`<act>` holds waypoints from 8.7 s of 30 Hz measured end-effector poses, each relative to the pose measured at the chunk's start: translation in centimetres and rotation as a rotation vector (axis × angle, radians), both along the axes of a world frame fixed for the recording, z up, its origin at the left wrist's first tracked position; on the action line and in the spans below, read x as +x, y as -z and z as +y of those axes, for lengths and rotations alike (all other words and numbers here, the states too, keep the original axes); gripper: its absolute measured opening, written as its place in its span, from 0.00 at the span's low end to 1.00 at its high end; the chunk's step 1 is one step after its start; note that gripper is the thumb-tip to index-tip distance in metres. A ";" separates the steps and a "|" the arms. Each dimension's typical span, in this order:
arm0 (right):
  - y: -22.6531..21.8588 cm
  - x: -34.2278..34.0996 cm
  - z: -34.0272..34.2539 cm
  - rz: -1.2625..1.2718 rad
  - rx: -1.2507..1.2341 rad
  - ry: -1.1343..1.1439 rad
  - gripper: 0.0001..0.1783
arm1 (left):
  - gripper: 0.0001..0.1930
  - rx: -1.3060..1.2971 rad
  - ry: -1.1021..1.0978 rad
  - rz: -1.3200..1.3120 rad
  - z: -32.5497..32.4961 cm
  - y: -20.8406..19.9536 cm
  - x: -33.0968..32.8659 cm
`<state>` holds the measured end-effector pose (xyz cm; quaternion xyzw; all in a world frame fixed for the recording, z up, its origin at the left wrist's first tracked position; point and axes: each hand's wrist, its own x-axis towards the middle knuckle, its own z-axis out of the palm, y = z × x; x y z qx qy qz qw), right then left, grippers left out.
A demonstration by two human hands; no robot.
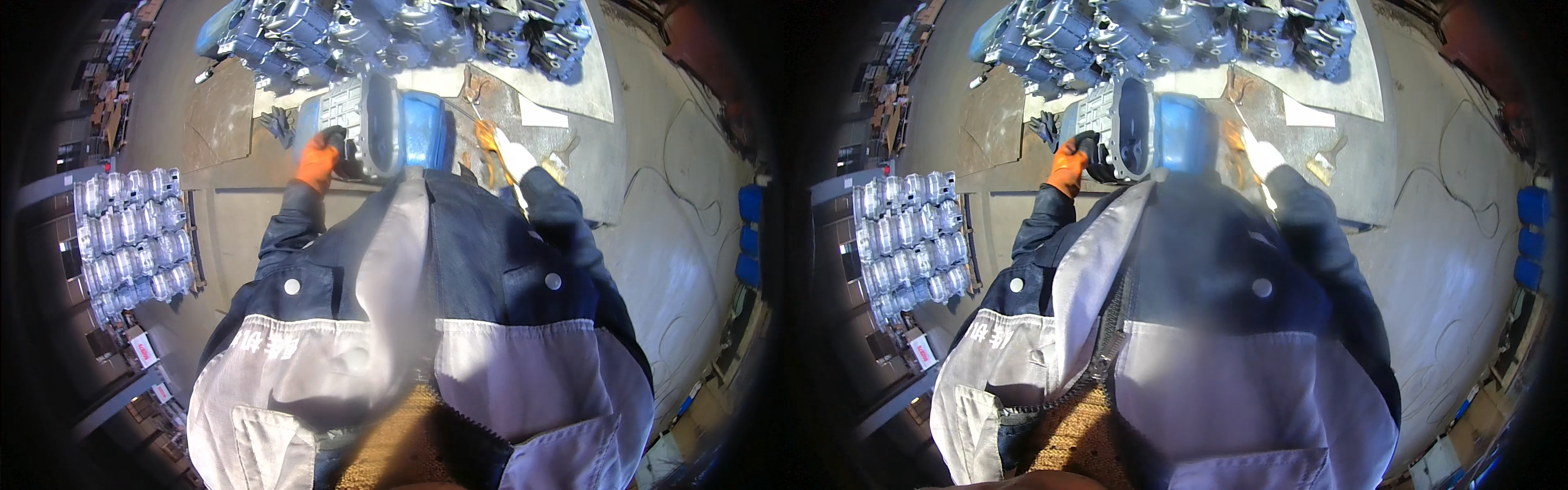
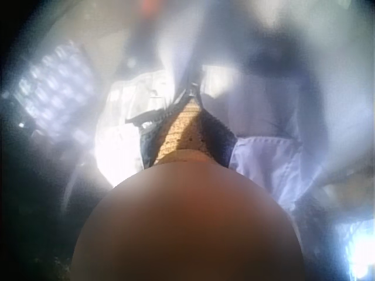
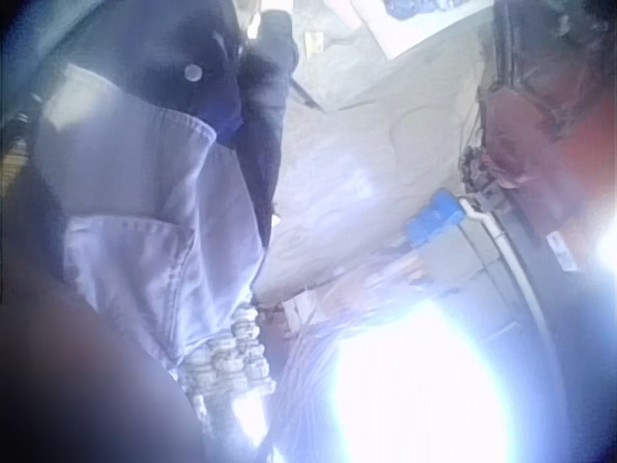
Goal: The person repeatedly picks up metal engine blocks from the floor, sprays them with a handheld spray gun, and places them back down. The person handles multiple similar metal parts one at a time in a repetitive cycle.
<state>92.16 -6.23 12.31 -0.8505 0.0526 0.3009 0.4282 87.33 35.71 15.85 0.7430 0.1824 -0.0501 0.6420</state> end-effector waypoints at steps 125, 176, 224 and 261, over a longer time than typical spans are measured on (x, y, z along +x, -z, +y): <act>-2.1 -10.2 -9.5 0.633 1.226 0.617 0.25 | 0.08 1.995 1.750 -0.222 -12.0 -2.5 5.7; -0.3 -10.8 -9.7 0.554 1.046 0.428 0.27 | 0.11 1.928 1.761 0.063 -15.6 -5.8 7.4; -1.3 -11.7 -8.6 0.455 0.769 0.465 0.28 | 0.09 1.893 1.705 -0.046 -15.2 -6.1 7.2; -6.4 -13.5 -12.7 0.391 0.767 0.284 0.27 | 0.09 1.771 1.652 -0.165 -12.2 -7.5 7.2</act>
